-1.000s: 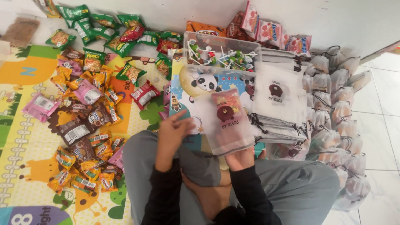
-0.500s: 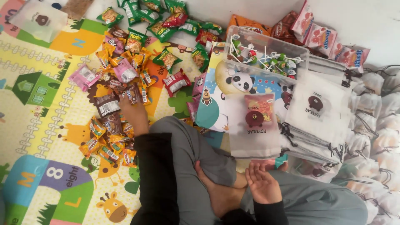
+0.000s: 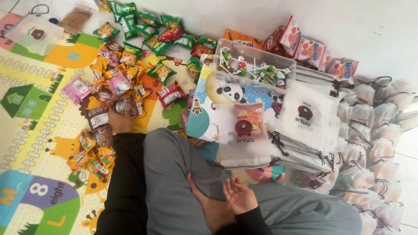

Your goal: Packing various small snack packets into individual white drawstring bags.

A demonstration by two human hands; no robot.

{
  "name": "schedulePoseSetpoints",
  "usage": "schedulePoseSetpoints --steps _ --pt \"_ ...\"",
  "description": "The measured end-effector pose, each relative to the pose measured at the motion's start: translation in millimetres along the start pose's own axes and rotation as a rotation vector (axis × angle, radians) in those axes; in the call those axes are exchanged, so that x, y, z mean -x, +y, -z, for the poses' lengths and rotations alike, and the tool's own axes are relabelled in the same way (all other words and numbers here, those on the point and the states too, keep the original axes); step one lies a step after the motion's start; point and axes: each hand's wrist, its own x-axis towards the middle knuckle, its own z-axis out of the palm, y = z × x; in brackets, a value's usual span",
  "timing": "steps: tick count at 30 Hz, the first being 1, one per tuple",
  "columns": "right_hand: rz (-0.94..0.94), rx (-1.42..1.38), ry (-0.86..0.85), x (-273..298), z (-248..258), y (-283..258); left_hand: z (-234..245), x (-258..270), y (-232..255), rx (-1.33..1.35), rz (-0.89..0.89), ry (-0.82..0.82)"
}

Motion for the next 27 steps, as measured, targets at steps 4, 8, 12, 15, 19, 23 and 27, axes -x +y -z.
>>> schedulePoseSetpoints --steps 4,8,12,15,19,23,27 --pt "0.016 0.010 0.006 8 -9 -6 19 12 29 0.084 0.228 0.002" --pt "0.088 0.049 -0.019 15 -13 -1 72 57 120 0.309 0.345 -0.118" --pt "0.190 0.286 -0.112 39 -35 10 118 124 197 0.559 0.358 -0.259" --pt "0.356 0.447 -0.346 37 -32 27 161 187 268 0.615 0.184 -0.497" --pt "0.495 0.668 -0.549 99 -76 34 151 257 260 0.816 0.278 -0.691" --pt "0.674 0.593 -0.613 90 -60 37 146 318 264 0.803 0.297 -0.863" --pt "0.668 0.291 -0.365 91 -48 12 145 338 268 0.920 0.510 -1.107"
